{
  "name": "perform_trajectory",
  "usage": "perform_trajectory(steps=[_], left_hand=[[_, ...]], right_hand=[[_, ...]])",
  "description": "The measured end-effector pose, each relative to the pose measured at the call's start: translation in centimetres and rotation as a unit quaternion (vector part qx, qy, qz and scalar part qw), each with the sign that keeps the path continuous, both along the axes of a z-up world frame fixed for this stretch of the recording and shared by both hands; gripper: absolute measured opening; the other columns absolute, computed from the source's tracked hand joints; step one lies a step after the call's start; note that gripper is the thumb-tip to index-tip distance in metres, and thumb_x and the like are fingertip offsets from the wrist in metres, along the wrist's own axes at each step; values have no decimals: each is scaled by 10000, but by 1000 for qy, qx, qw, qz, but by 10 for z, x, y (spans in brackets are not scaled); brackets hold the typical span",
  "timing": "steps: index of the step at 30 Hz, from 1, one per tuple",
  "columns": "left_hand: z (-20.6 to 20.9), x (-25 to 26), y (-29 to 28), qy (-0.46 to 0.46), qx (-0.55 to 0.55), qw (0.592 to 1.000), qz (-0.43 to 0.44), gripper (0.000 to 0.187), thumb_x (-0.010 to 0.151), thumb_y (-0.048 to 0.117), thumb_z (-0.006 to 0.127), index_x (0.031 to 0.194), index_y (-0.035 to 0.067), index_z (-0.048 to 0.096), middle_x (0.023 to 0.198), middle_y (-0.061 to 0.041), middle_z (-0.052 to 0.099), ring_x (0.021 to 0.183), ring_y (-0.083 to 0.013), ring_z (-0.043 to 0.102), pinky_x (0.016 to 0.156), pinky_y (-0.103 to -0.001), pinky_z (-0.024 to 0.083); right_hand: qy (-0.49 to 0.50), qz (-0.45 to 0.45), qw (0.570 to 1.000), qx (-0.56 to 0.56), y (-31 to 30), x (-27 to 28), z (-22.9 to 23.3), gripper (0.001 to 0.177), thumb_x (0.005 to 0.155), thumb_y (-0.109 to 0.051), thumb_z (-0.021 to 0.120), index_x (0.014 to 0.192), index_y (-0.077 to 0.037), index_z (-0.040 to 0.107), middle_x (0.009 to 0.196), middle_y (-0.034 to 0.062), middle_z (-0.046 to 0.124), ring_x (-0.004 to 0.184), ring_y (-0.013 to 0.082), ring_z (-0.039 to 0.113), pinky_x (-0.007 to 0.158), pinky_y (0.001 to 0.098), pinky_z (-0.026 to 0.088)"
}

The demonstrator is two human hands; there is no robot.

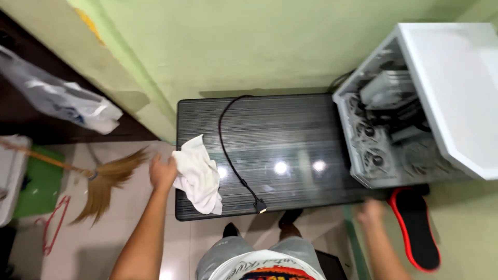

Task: Connecting cables and installing the side panel of a desktop computer case.

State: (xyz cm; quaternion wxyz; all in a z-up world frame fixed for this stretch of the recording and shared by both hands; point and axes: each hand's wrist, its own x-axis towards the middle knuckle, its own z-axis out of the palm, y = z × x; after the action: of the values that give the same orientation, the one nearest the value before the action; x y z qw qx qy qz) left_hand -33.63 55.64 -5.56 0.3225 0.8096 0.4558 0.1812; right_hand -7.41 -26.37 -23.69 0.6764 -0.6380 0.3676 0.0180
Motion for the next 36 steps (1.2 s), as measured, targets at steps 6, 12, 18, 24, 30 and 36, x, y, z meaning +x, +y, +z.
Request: perform_trajectory(steps=[6, 12, 18, 24, 30, 36], left_hand=[[-44, -19, -39, 10, -292, 956, 25, 766, 1021, 552, 481, 1529, -11, 373, 1491, -291, 487, 1396, -410, 457, 1133, -457, 371], [-34, -14, -44, 9, -330, 944, 10, 703, 1048, 491, 463, 1537, 1, 340, 1517, -254, 469, 1407, -381, 451, 1134, -461, 368], [21, -11, -56, 60, -332, 941, -6, 661, 1010, 467, 460, 1527, 63, 380, 1490, -218, 534, 1360, -367, 534, 1098, -472, 434], [19, -10, -44, 97, -346, 933, 3, 681, 1025, 515, 426, 1577, 128, 334, 1490, -190, 530, 1371, -349, 500, 1118, -444, 397], [-50, -14, 3, 51, -317, 947, 7, 590, 1081, 479, 408, 1359, 13, 639, 1359, -212, 673, 1264, -340, 634, 1047, -433, 475], [-69, 54, 44, -39, -163, 986, -23, 436, 1031, 325, 529, 1345, 56, 665, 1306, -193, 691, 1205, -322, 650, 1026, -384, 489]], right_hand=[[87, 70, 989, 94, 142, -70, 74, 203, 1000, -84, 493, 1167, -4, 575, 975, 157, 667, 802, 299, 683, 713, 526, 604], [57, 49, 997, -25, 152, -69, 87, 151, 998, 19, 481, 1078, 137, 528, 923, 235, 672, 693, 348, 695, 598, 511, 638], [34, 38, 999, -11, 149, -76, 91, 108, 1022, -12, 493, 1057, 90, 499, 916, 244, 667, 687, 351, 696, 596, 500, 637], [48, 27, 998, 3, 157, -79, 92, 84, 1034, -46, 499, 1111, -14, 491, 880, 162, 625, 703, 310, 669, 637, 502, 635], [48, 28, 998, 12, 161, -80, 90, 155, 1062, -120, 487, 1168, -7, 485, 909, 167, 617, 708, 312, 640, 673, 535, 615], [72, 32, 996, 34, 144, -78, 60, 260, 1103, -157, 392, 1181, 59, 513, 971, 202, 641, 755, 335, 667, 722, 567, 623]])
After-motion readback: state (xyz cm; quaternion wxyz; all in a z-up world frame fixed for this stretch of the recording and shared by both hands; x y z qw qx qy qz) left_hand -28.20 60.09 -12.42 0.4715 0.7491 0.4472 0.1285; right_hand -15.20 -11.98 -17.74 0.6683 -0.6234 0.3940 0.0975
